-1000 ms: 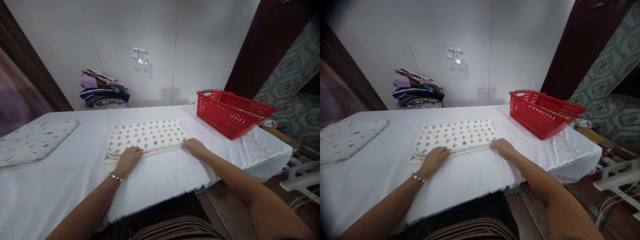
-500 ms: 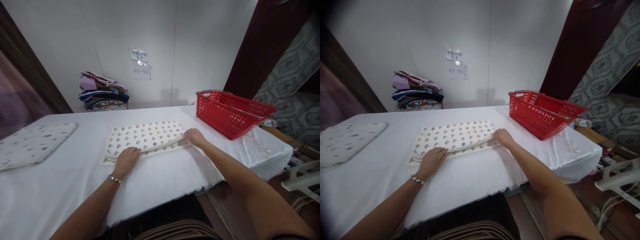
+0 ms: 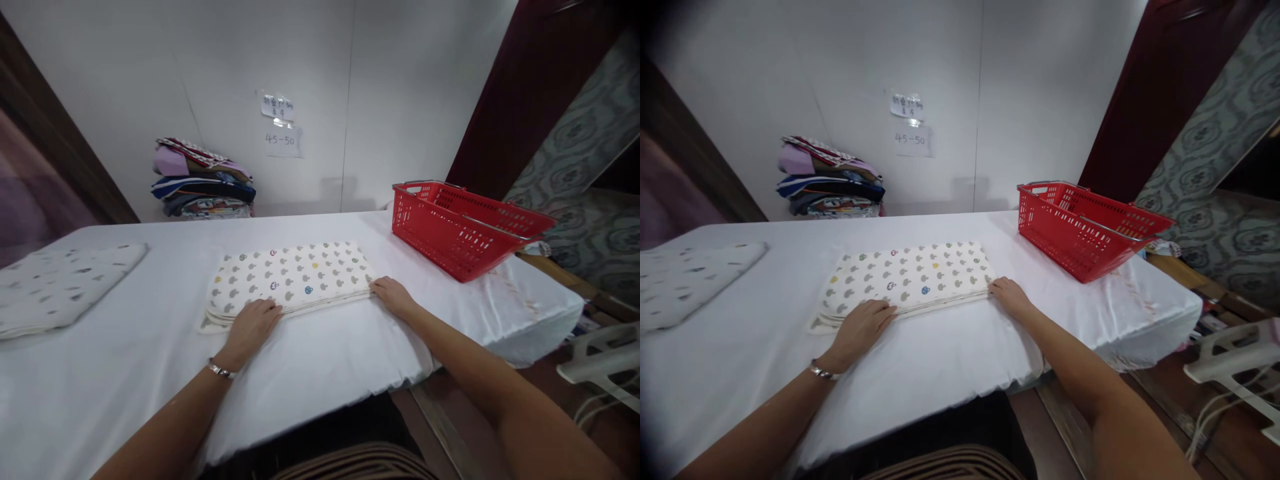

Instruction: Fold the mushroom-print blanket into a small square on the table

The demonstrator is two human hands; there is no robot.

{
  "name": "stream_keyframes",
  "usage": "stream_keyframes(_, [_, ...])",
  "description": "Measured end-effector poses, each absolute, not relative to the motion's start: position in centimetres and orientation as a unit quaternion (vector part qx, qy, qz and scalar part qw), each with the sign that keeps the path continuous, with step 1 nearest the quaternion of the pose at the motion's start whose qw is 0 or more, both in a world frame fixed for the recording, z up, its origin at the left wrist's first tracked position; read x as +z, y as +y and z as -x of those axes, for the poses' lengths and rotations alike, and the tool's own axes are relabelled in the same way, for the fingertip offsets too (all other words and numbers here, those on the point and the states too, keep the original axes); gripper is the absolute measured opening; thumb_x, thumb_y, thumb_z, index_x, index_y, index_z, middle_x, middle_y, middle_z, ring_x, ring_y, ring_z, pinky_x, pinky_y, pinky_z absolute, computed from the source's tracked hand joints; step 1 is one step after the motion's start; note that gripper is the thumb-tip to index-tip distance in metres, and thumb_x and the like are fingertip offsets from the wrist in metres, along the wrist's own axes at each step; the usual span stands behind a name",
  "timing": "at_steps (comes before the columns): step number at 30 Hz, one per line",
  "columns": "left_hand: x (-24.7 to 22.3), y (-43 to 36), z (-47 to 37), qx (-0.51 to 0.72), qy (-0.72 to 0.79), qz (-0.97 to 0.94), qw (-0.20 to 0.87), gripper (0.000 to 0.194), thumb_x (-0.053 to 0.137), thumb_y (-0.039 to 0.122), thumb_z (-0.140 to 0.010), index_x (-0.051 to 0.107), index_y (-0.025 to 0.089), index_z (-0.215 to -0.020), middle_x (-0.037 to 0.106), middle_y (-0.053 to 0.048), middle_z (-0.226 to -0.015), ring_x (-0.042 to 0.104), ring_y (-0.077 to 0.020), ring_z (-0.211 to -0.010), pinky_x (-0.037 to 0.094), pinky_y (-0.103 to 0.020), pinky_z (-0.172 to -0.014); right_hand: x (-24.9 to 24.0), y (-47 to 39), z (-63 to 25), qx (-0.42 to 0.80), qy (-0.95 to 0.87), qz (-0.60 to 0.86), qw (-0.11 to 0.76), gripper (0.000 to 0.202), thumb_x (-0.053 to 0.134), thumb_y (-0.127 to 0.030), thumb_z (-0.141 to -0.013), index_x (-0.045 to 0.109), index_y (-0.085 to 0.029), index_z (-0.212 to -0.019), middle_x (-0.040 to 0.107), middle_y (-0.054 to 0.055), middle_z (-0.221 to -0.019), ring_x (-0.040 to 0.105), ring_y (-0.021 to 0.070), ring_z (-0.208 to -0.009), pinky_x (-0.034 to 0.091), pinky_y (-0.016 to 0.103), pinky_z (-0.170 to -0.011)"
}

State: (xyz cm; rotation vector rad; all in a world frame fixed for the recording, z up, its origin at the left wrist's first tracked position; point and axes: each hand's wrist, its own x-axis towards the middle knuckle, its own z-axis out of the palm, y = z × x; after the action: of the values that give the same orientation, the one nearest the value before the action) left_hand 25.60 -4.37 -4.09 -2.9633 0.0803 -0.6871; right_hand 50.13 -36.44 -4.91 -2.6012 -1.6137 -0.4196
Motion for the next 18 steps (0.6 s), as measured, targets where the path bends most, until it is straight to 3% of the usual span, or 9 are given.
stream_keyframes(12, [-3.7,-3.0,-22.7,-0.187,-0.038,0.982,0.012,0.029,0.036,0.027,-0.093,0.063,0.020,-0.096,0.063,-0.007,-0.096,0.055,-0.0219,-0.090,0.045,-0.036,-0.076,-6.1,-37.2,-49.6,-0.126,-0.523,0.842,0.036,0.038,0.037,-0.010,-0.089,0.057,-0.014,-0.121,0.060,0.013,-0.112,0.051,0.0235,-0.103,0.042,0.035,-0.090])
stream_keyframes(18, [-3.4,-1.5,-21.4,-0.202,-0.062,0.977,-0.042,0.031,0.038,0.036,-0.092,0.065,0.021,-0.096,0.064,-0.005,-0.097,0.057,-0.0207,-0.089,0.047,-0.035,-0.075,-5.9,-37.2,-49.0,-0.118,-0.520,0.843,0.076,0.044,0.035,-0.008,-0.086,0.054,-0.017,-0.125,0.060,0.011,-0.112,0.051,0.0219,-0.104,0.044,0.035,-0.090])
